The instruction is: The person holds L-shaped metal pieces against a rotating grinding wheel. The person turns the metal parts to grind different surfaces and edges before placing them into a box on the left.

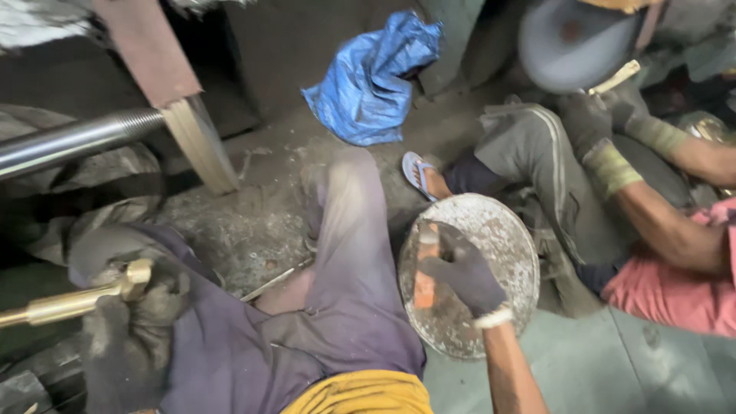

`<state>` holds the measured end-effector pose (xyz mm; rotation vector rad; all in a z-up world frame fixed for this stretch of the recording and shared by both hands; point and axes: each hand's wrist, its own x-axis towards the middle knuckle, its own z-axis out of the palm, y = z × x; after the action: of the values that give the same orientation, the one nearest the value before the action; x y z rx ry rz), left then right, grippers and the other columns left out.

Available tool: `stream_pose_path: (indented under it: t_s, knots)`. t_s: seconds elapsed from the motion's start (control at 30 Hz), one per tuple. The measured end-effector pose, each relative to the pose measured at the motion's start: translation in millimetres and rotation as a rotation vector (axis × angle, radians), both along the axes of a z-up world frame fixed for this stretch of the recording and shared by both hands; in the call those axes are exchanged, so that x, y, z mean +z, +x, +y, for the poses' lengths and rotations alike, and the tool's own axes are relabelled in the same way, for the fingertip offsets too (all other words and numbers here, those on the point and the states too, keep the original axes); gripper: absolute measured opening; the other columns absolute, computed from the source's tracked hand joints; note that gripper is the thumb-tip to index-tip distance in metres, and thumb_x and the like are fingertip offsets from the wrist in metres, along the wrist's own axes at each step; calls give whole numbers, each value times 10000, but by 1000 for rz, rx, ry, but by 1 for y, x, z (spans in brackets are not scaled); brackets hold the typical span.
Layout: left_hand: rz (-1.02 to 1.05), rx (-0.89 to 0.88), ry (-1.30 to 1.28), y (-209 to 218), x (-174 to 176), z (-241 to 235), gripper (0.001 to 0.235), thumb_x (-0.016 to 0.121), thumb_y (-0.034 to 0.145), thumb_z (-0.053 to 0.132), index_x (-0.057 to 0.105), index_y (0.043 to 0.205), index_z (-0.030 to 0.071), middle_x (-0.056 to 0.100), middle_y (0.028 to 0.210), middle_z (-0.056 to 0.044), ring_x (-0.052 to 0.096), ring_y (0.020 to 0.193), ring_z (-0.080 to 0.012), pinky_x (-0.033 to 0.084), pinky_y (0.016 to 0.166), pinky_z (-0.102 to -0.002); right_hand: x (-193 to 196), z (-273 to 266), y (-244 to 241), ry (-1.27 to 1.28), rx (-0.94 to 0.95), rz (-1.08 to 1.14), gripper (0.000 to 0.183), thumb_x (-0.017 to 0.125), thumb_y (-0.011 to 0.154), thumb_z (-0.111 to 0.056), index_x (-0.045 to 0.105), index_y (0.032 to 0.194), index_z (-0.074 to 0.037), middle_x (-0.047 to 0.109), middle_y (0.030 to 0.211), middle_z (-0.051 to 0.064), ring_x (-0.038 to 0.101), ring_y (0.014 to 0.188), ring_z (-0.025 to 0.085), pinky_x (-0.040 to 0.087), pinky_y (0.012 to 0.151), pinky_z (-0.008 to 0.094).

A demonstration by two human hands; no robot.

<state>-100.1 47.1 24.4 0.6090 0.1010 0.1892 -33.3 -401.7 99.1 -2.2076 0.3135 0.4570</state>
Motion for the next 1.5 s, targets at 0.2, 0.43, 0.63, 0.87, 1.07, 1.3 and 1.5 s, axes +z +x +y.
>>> stream_pose_path:
  t_s: [0.2,0.43,0.63,0.87,1.07,1.3,1.5]
  knots:
    - [504,247,11,-7,-27,5,334,523,1101,170,596,1383,5,682,1242,-141,665,1049,-216,565,857,-294,20,55,25,815,102,-12,727,752,728,-68,540,1417,34,690,1209,108,658,1079,192,538,936,351]
    - [293,198,-6,11,6,-16,336,497,1059,119,573,1321,-77,695,1174,-203,703,1016,-263,576,866,-343,-32,172,72,776,266,203,624,621,810,-107,582,1424,-3,715,1181,83,669,1051,152,518,900,291]
    - [167,156,20,15,18,-16,358,531,1062,130,531,1330,-107,687,1196,-243,721,1018,-337,596,897,-429,-122,235,94,985,177,360,315,655,925,-113,640,1211,17,683,991,64,638,850,163,524,731,313]
    - [220,193,22,14,11,-16,367,580,1026,156,555,1298,-89,691,1194,-233,720,1031,-328,594,928,-443,-136,239,93,1026,132,283,202,631,938,-110,658,1111,-8,676,954,28,644,846,111,536,744,270]
    - [116,138,88,14,14,-17,385,566,1066,171,560,1338,-101,689,1188,-253,720,1036,-317,581,939,-396,-125,203,97,1080,90,194,187,612,915,-118,662,1056,-5,675,833,61,658,738,193,548,667,329]
    - [267,132,78,17,19,-17,374,547,1013,115,516,1334,-75,659,1235,-183,669,1098,-241,579,942,-367,-32,65,85,1190,-153,-59,574,619,857,-215,497,1386,-30,667,1192,137,687,1038,258,587,892,445]
    - [270,71,210,12,38,-28,354,526,1015,68,517,1344,-62,658,1141,-145,660,977,-181,552,852,-322,-50,-34,28,-18,-78,15,520,689,849,-289,699,1274,11,735,1072,199,671,932,297,523,816,426]
